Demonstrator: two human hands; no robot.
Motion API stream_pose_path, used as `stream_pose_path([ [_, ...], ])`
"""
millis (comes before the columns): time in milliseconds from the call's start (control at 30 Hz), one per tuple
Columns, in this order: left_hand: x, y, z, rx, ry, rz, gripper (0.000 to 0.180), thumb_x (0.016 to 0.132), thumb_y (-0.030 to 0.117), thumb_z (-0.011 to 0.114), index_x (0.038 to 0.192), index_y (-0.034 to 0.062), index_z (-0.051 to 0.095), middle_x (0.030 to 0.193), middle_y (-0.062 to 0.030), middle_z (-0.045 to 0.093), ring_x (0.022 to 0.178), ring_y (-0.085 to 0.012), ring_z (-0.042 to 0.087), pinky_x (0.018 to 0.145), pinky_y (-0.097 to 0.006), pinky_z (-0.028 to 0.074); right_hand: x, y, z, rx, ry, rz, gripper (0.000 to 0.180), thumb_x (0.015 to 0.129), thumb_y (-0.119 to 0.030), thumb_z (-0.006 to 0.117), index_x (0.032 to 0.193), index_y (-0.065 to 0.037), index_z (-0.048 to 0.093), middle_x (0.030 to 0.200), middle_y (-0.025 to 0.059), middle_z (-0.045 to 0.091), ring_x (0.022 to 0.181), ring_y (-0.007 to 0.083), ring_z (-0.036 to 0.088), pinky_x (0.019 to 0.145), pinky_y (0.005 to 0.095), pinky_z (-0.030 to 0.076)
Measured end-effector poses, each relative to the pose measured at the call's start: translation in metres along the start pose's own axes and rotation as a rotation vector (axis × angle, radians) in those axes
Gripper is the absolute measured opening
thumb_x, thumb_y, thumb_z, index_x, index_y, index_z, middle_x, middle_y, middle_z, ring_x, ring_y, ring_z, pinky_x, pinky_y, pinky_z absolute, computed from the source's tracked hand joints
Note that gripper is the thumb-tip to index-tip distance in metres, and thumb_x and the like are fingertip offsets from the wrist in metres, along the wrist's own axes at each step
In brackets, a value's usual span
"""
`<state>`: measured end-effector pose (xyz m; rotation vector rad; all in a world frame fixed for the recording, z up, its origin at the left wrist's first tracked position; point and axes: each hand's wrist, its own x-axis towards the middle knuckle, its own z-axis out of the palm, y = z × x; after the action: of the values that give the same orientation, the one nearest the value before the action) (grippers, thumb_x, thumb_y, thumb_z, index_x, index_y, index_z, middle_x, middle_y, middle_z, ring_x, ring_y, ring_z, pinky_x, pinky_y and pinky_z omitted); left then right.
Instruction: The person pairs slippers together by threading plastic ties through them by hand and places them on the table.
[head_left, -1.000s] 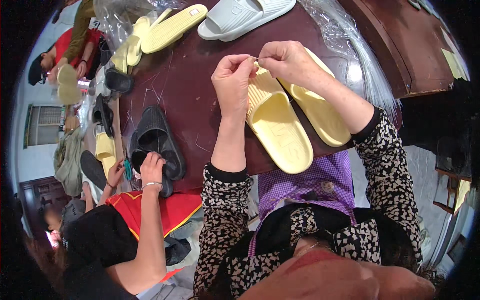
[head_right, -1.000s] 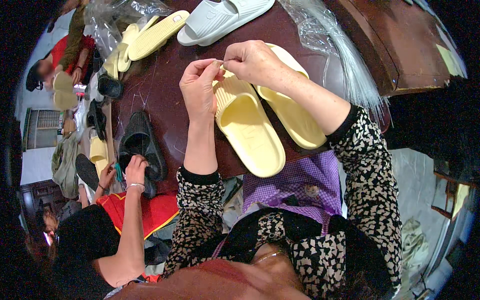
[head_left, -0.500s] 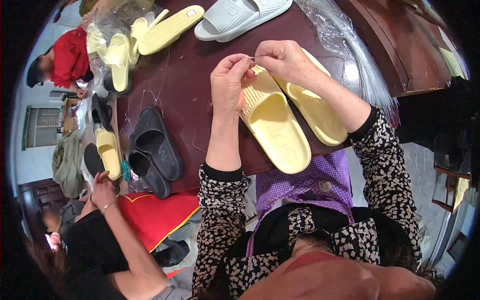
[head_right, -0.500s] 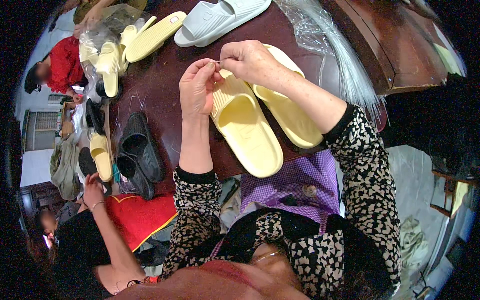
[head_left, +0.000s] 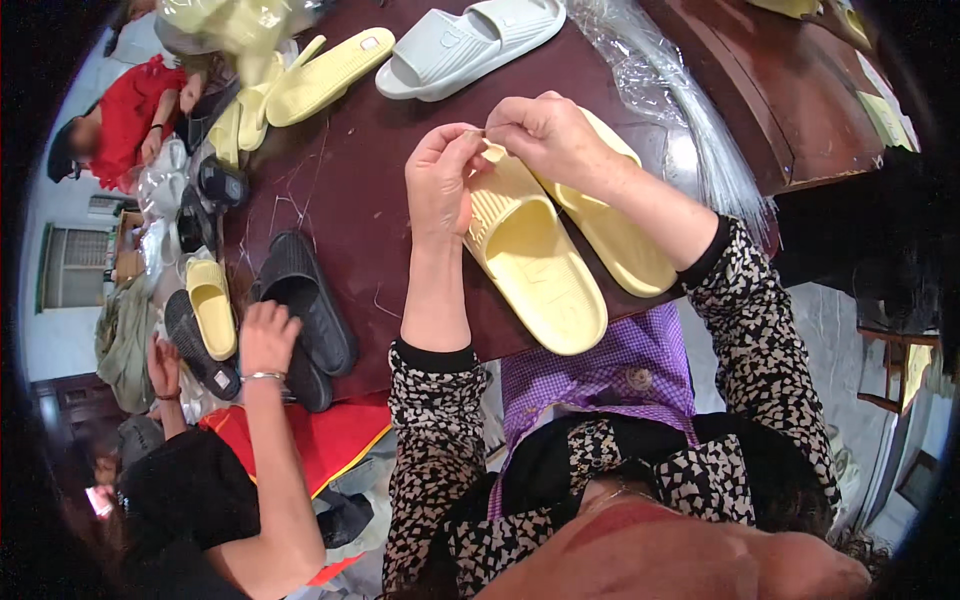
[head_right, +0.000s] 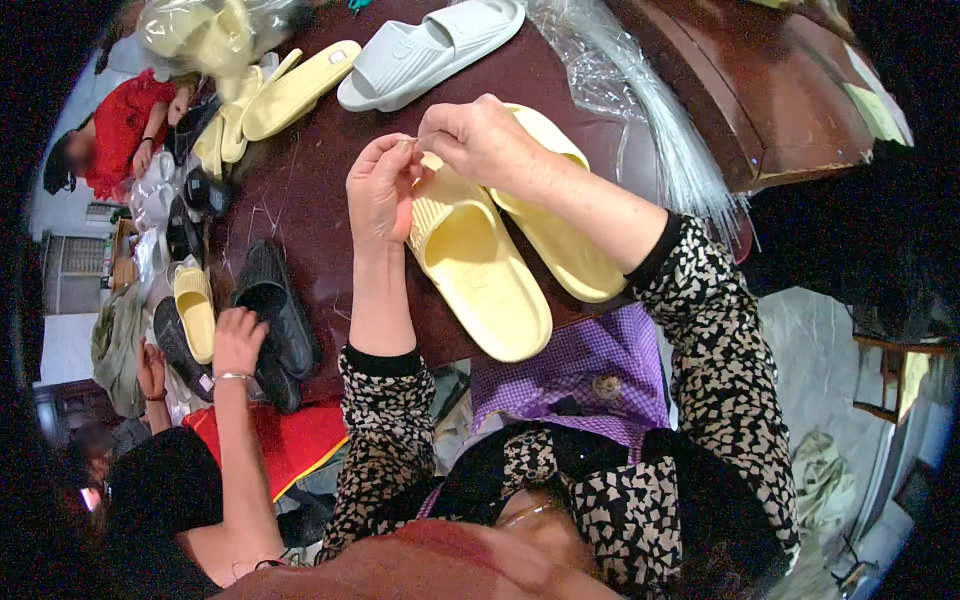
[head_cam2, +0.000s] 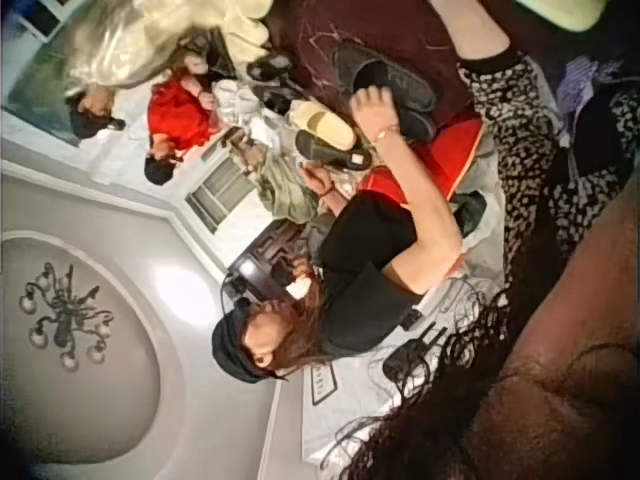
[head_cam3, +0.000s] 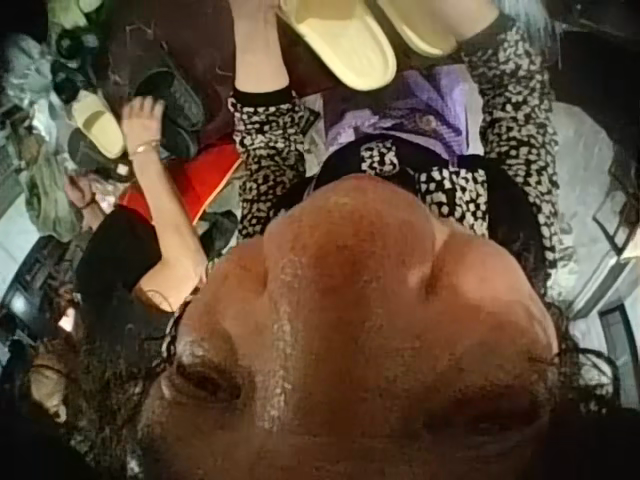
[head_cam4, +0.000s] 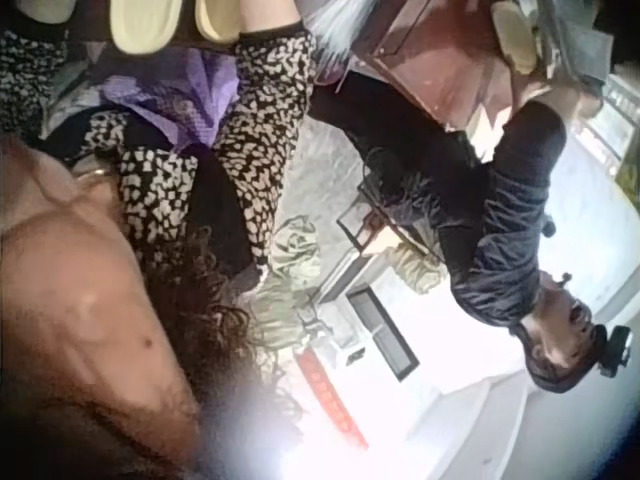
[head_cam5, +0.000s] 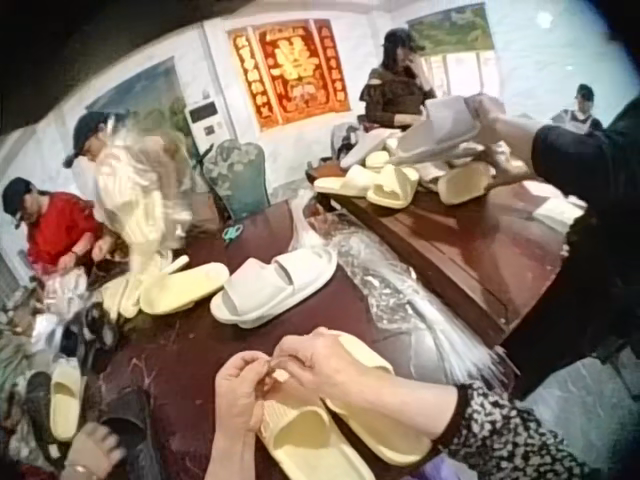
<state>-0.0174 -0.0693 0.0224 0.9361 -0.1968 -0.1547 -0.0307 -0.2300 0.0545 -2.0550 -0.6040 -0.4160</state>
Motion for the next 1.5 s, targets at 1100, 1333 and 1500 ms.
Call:
stream_pose_path([
  [1100, 0.046, -0.026, -0.104, 0.058, 0.548, 0.241, 0.026, 0.081, -0.003, 0.049, 0.106, -0.0007, 0.047, 0.092, -0.01, 0.057, 0.062, -0.0137, 0.057, 0.053, -0.024, 0.05, -0.022, 0.083, -0.168, -0.578, 0.002, 0.226, 0.024, 0.09, -0.017, 0.054, 0.11, -0.006, 0.061, 0.094, 0.0146, 0.065, 0.084, 0.0217, 0.063, 0.077, 0.0336, 0.049],
  [1333, 0.039, -0.023, -0.103, 0.022, 0.592, 0.171, 0.024, 0.081, -0.004, 0.048, 0.105, 0.0001, 0.047, 0.09, -0.0102, 0.057, 0.063, -0.015, 0.056, 0.055, -0.027, 0.049, -0.009, 0.094, -0.213, -1.107, 0.101, 0.295, 0.027, 0.086, -0.023, 0.058, 0.105, -0.004, 0.063, 0.094, 0.0165, 0.066, 0.084, 0.0287, 0.064, 0.075, 0.0366, 0.049],
  [1500, 0.022, -0.017, -0.091, 0.029, 0.59, 0.173, 0.025, 0.08, -0.003, 0.049, 0.105, -0.0012, 0.047, 0.086, -0.0088, 0.056, 0.059, -0.0123, 0.055, 0.051, -0.023, 0.049, 0.036, 0.076, -0.12, -0.624, -0.165, 0.071, 0.028, 0.085, -0.026, 0.058, 0.097, -0.002, 0.066, 0.09, 0.0175, 0.066, 0.085, 0.0295, 0.064, 0.078, 0.036, 0.049],
])
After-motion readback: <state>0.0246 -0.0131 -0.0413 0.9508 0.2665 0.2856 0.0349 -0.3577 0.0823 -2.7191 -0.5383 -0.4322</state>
